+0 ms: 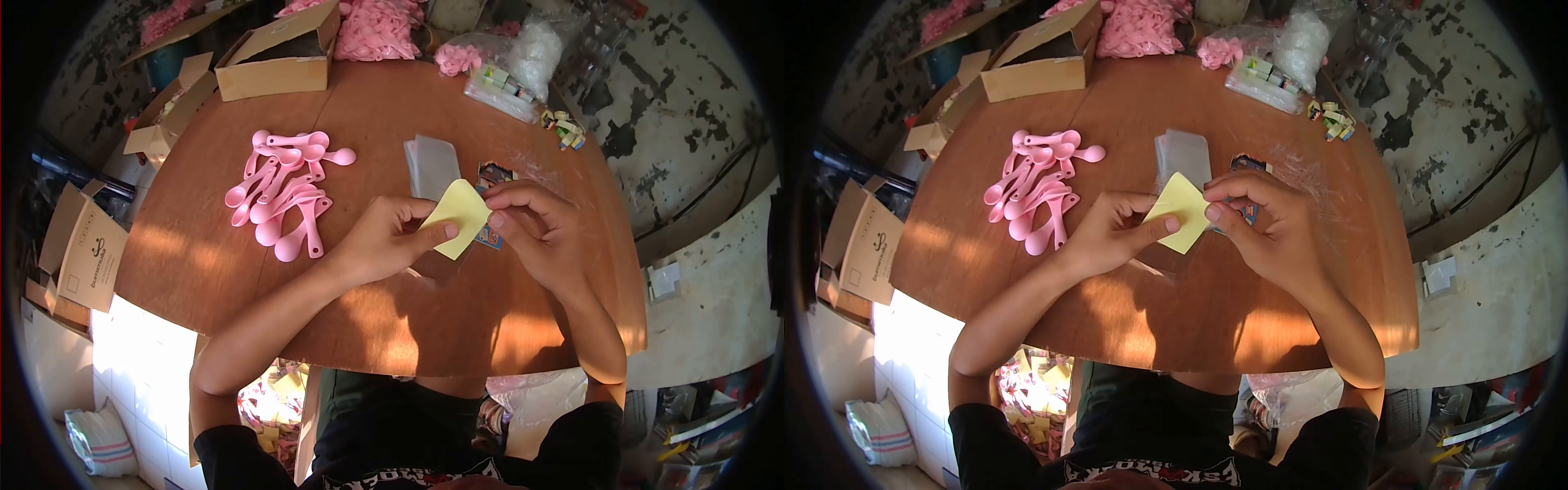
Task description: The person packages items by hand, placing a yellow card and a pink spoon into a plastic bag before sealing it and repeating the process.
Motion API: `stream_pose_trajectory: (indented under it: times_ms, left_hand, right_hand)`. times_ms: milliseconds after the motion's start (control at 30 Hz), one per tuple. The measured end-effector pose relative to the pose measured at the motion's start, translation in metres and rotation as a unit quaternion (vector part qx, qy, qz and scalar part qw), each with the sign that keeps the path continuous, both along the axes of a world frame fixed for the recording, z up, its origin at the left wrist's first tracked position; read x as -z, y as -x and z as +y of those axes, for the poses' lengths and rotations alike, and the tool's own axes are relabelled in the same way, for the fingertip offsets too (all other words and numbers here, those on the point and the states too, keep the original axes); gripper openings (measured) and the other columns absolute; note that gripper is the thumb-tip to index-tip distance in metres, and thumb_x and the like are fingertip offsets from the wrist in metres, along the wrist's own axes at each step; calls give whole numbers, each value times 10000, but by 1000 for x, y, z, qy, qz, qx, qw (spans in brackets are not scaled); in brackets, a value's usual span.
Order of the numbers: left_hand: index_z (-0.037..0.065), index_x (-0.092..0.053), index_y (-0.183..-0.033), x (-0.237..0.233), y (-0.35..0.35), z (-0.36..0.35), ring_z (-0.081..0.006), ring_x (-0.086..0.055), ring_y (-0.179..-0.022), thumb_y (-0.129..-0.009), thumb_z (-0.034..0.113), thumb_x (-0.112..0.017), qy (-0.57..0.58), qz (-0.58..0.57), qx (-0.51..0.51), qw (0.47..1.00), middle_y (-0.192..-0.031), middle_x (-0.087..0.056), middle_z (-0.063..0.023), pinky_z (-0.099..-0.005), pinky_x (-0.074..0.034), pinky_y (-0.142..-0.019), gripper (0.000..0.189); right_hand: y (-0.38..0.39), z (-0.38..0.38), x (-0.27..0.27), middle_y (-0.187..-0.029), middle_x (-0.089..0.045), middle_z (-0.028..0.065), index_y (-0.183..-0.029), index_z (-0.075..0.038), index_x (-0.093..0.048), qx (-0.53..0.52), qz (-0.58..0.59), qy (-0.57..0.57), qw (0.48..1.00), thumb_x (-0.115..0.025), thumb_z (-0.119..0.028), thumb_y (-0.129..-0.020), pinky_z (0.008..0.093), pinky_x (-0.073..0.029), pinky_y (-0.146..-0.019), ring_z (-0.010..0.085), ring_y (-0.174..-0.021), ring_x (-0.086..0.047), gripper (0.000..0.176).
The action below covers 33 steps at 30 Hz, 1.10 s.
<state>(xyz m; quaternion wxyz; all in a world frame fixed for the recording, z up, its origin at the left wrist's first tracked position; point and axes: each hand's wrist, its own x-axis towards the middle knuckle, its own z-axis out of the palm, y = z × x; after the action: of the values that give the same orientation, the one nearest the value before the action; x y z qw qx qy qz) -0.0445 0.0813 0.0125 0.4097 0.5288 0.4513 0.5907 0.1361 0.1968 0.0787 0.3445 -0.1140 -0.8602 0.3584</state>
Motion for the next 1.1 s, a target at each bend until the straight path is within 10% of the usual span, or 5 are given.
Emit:
stream_pose_trajectory:
  times_ms: [300, 533, 1100]
  left_hand:
    - [-48, -643, -1121, -3, 4, -1, -53, -599, -823, -936, 173, -625, 7, 21, 26, 999, -941, -691, -50, -223, -496, -716, 289]
    - [-28, -664, -1101, -6, 3, -5, -50, -590, -798, -929, 166, -630, 3, 36, -12, 999, -892, -707, -62, -237, -498, -694, 261]
    - [-24, -492, -1333, 0, 1, 1, -100, -595, -981, -905, 86, -643, -73, 80, -27, 994, -1105, -645, -105, -246, -497, -835, 467]
  right_hand:
    - [3, 2, -8, -846, -638, 37, -952, 9, -678, -23, 10, 96, 995, -644, -10, -866, 183, -460, -624, 57, -726, -584, 95]
    - [9, -3, -8, -1068, -636, 110, -983, -18, -691, -72, -93, -63, 991, -685, -103, -849, 305, -454, -876, 186, -1019, -592, 159]
    - [18, 5, -7, -891, -634, 21, -1094, 25, -627, -97, -236, 40, 966, -609, -19, -892, 212, -483, -627, 54, -716, -575, 207]
